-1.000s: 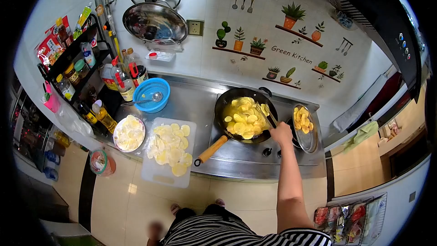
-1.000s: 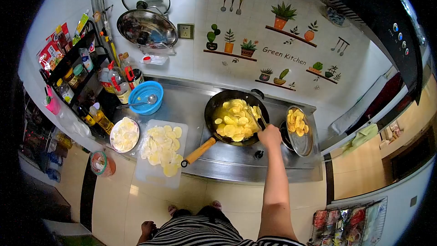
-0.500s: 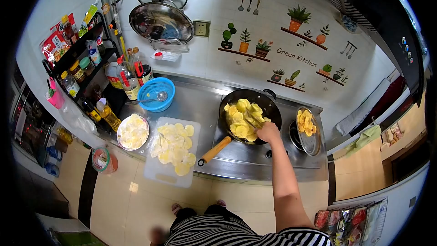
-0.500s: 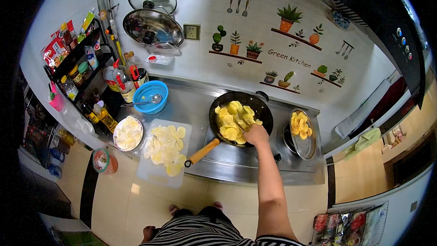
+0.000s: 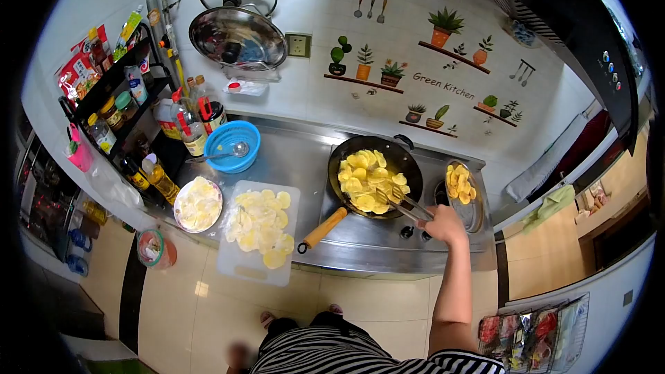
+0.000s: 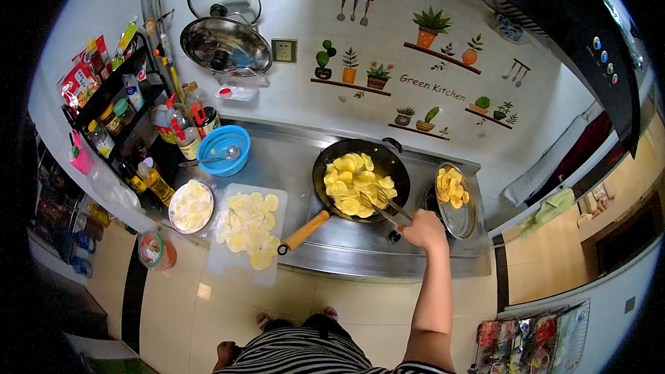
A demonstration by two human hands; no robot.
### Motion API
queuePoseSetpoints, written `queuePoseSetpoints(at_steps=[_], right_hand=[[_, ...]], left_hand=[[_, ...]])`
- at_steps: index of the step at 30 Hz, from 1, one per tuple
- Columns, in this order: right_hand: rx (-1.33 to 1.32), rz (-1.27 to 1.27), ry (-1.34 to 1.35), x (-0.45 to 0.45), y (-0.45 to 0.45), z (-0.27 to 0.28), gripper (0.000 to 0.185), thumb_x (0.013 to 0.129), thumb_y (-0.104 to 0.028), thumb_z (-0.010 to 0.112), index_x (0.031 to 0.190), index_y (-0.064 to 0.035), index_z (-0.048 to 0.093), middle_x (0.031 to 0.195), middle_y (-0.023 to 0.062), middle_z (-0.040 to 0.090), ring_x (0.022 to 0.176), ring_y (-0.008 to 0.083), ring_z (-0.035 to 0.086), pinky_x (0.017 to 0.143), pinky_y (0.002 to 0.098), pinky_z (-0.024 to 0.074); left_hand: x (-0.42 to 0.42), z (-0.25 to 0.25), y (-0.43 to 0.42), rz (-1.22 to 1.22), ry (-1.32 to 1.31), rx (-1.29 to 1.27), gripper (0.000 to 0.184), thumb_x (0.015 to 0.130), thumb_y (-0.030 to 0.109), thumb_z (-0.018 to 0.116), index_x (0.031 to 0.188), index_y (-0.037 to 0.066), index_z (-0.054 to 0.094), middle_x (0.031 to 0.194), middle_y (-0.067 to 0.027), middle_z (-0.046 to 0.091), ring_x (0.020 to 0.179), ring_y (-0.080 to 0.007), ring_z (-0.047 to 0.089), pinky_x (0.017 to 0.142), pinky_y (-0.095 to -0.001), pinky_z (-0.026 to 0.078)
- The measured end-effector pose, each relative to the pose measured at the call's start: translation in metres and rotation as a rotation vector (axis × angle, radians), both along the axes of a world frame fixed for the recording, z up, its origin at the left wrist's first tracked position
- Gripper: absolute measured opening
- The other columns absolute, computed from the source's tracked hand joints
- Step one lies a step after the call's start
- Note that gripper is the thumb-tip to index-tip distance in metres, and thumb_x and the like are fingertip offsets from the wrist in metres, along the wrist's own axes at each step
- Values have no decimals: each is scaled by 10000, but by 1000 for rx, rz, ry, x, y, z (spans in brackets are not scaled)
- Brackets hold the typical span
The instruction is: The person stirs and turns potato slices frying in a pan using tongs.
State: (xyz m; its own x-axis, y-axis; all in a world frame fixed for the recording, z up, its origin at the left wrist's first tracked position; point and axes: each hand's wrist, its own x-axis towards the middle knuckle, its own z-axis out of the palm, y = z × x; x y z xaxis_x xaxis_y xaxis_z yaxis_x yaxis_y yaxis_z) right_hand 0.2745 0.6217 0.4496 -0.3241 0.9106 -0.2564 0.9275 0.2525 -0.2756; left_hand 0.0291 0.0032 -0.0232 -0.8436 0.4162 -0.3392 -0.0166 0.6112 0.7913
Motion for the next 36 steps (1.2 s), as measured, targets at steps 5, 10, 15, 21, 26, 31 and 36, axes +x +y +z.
queuePoseSetpoints(at_steps=[5,10,15,21,26,31,36], right_hand=[[29,22,-63,9,3,-24,455,652,-342,723,1012,-68,677,867,228,648,867,349,629,784,403,489],[31,17,-68,-15,14,-46,443,701,-395,691,935,-19,673,961,224,644,926,352,621,801,414,498],[61,-11,-7,-31,30,-62,444,725,-393,687,971,-24,664,988,212,647,955,353,616,813,420,493],[64,-105,12,-45,36,-60,435,738,-359,675,1028,-36,650,1038,224,630,994,355,600,848,414,482],[151,-100,99,-43,47,-51,433,744,-331,661,1063,-39,642,1042,231,625,995,359,599,844,427,482],[166,-159,76,-56,80,-55,411,742,-331,661,1033,-40,651,1042,219,629,987,354,604,840,425,487],[165,-155,54,-80,107,-81,445,705,-354,660,1011,-31,658,1058,206,627,993,341,605,855,411,487]], left_hand=[[4,-6,4,22,47,52,239,793,96,561,913,-112,564,734,-205,635,616,-294,626,599,-386,543],[1,-5,8,14,55,158,198,789,63,557,891,-107,560,707,-207,616,597,-292,617,569,-420,558],[11,-9,2,89,26,197,213,783,79,566,896,-101,572,698,-209,612,595,-290,615,565,-408,550],[29,22,-3,-10,126,-88,266,769,151,608,878,-91,619,738,-184,640,672,-277,632,620,-368,520],[27,49,8,308,-395,-28,400,776,278,610,878,-109,622,787,-170,663,731,-279,636,666,-375,522],[38,25,-4,9,145,-112,401,803,275,598,880,-119,613,795,-188,659,735,-270,639,665,-367,523],[21,13,-9,59,-11,-64,360,796,284,624,875,-67,642,802,-171,666,752,-284,644,677,-385,521]])
